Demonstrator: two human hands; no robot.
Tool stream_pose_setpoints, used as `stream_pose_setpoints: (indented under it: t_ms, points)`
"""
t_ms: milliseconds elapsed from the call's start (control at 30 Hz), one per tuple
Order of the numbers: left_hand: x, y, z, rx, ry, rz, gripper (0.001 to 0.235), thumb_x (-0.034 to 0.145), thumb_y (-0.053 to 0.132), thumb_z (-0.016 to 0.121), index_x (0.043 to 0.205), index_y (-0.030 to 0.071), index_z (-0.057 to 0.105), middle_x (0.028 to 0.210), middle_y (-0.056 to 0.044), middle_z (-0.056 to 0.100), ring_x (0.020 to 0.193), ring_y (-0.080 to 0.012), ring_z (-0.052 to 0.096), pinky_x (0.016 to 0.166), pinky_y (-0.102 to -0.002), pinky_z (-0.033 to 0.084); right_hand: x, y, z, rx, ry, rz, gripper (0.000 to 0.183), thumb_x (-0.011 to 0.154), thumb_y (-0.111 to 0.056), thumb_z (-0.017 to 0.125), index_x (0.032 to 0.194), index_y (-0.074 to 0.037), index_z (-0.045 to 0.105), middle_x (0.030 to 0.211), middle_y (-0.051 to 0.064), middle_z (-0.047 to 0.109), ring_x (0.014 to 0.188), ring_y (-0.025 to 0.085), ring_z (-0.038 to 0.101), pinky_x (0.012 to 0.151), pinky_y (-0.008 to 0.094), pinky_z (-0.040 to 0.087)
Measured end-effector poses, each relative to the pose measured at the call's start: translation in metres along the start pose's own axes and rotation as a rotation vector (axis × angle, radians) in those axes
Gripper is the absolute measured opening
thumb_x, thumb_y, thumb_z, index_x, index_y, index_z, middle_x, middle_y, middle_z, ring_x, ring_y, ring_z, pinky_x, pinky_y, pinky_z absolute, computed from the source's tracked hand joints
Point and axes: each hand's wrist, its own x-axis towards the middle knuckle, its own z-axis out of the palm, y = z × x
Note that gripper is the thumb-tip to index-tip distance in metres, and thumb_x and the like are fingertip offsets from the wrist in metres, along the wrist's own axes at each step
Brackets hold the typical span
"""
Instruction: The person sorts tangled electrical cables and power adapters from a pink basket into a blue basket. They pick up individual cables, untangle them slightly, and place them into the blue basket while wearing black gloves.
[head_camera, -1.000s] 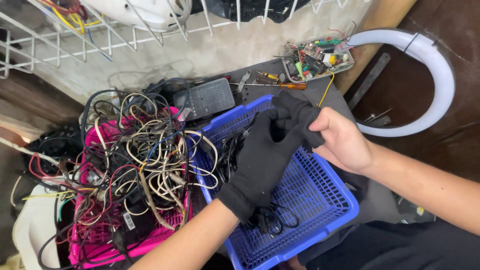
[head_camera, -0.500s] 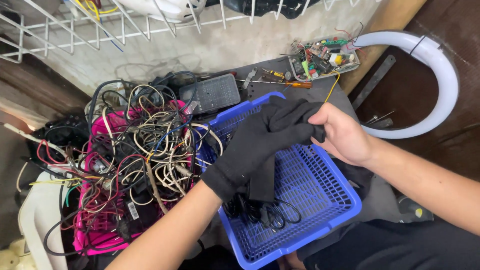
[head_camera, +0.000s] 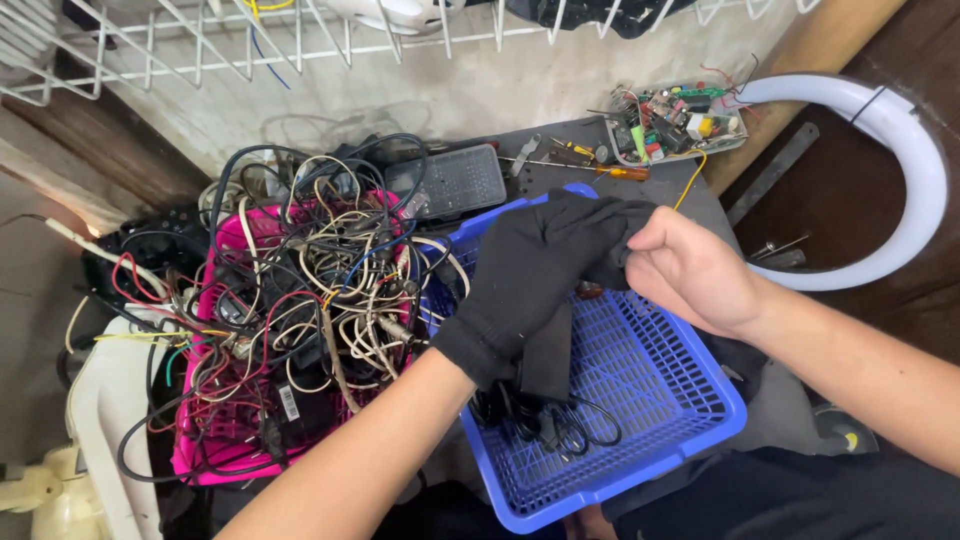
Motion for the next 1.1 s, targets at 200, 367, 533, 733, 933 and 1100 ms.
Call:
stream_pose_setpoints:
  t_ms: [200,367,533,733,933,1100]
  points:
    - [-0.001,-0.002,-0.003,0.050,0.035,0.004,0.027,0.088,0.033,0.064,0.100,0.014,0.079,0.097,-0.003,0.081,0.089,-0.0086,0.070,0.077,-0.026,0.057,0.005,0.002,0.002,-0.148,0.001,-0.057,0.048,0.100,-0.017,0.032,0.118,0.007,0.069,0.109,0.016,0.063,0.119,0.029,0.065,0.114,0.059,0.043]
    - [-0.001,-0.007,-0.001,0.084,0.056,0.005,0.028,0.092,0.032,0.059,0.104,0.018,0.081,0.101,0.002,0.082,0.091,-0.0020,0.068,0.077,-0.022,0.057,0.022,0.061,-0.076,-0.447,0.284,0.003,0.031,0.100,-0.022,0.041,0.080,0.001,0.048,0.076,0.005,0.039,0.084,0.016,0.039,0.083,0.046,0.032]
    - [0.004,-0.022,0.004,0.328,0.098,0.241,0.028,0.091,0.034,0.057,0.100,0.018,0.078,0.092,-0.003,0.081,0.082,-0.0118,0.074,0.077,-0.032,0.055,0.016,0.041,-0.044,-0.656,0.243,-0.404,0.030,0.095,-0.002,0.042,0.066,-0.011,0.045,0.065,-0.006,0.043,0.065,0.004,0.038,0.057,0.025,0.030]
    - [-0.002,-0.027,0.006,0.256,0.002,0.451,0.030,0.101,0.022,0.052,0.118,0.003,0.067,0.120,-0.014,0.070,0.115,-0.0299,0.068,0.104,-0.041,0.052,0.008,0.032,-0.028,-0.200,0.077,-0.495,0.026,0.108,-0.007,0.045,0.122,0.004,0.063,0.128,0.013,0.067,0.122,0.020,0.064,0.109,0.034,0.054]
    - [-0.011,-0.017,0.019,0.245,0.041,0.469,0.027,0.102,0.026,0.048,0.106,0.004,0.062,0.103,-0.018,0.065,0.096,-0.0349,0.064,0.087,-0.046,0.050,0.001,0.026,-0.033,-0.827,0.338,-0.613,0.031,0.100,0.004,0.057,0.071,-0.008,0.054,0.084,-0.008,0.052,0.086,0.006,0.046,0.072,0.027,0.042]
    - [-0.013,-0.020,0.033,0.254,0.017,0.437,0.048,0.104,0.026,0.047,0.144,-0.001,0.049,0.145,-0.023,0.058,0.137,-0.0383,0.057,0.121,-0.048,0.043,-0.001,0.024,-0.027,-0.691,0.449,-0.508,0.044,0.100,-0.005,0.050,0.061,-0.016,0.033,0.068,-0.010,0.033,0.068,0.004,0.029,0.057,0.026,0.025]
